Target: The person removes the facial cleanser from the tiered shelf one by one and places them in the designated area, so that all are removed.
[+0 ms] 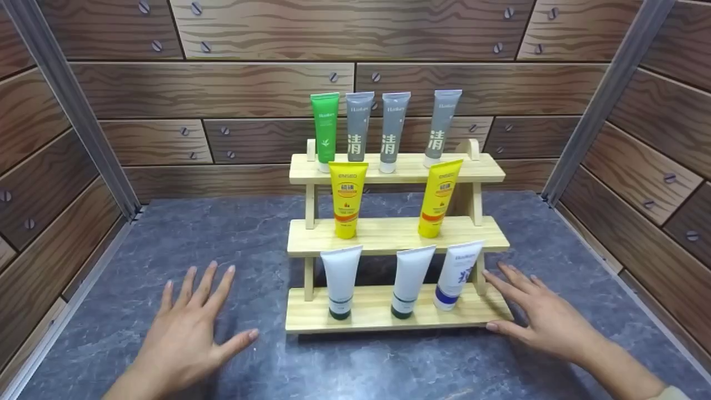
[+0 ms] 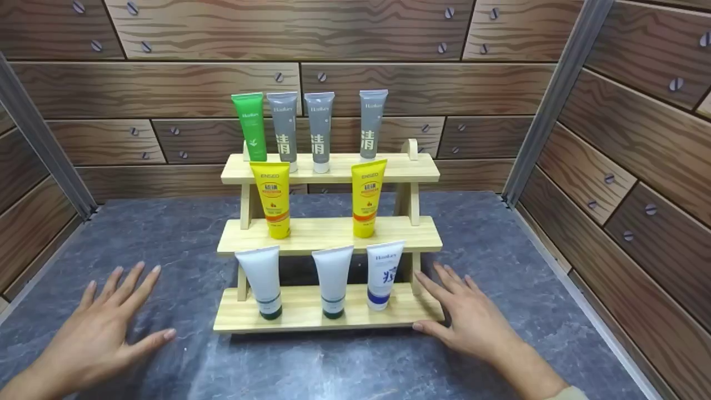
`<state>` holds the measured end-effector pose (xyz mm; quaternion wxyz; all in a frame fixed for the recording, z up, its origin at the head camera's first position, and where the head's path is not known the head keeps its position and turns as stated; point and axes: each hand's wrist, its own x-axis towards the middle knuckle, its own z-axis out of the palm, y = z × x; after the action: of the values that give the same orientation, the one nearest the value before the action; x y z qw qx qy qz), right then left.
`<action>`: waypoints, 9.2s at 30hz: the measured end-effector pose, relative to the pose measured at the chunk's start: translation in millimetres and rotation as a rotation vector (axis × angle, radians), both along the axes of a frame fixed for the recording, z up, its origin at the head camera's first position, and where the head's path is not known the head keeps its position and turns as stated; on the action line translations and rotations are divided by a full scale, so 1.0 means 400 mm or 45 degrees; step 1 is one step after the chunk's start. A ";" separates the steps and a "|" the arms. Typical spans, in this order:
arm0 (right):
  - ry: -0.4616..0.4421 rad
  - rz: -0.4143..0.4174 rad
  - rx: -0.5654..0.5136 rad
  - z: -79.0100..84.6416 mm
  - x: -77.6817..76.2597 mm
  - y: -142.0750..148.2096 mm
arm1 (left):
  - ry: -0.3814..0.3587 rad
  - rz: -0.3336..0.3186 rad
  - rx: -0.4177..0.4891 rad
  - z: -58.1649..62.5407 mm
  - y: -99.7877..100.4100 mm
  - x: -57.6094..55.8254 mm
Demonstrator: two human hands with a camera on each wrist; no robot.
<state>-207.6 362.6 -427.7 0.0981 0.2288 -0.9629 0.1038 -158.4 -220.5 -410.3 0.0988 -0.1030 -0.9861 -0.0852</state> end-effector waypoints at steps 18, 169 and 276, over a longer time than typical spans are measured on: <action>-0.138 0.041 -0.075 0.002 -0.025 -0.013 | 0.071 -0.170 -0.043 0.239 0.063 -0.156; -0.551 0.165 0.054 0.086 -0.124 -0.051 | -0.116 -0.168 1.331 0.164 -0.044 -0.417; -0.492 0.179 0.045 0.087 -0.116 -0.044 | -0.416 0.131 1.169 -0.172 0.043 -0.497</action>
<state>-254.2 345.1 -392.9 -0.0999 0.2728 -0.9472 0.1353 -357.3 -203.3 -479.3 -0.0180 0.0146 -0.8530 -0.5214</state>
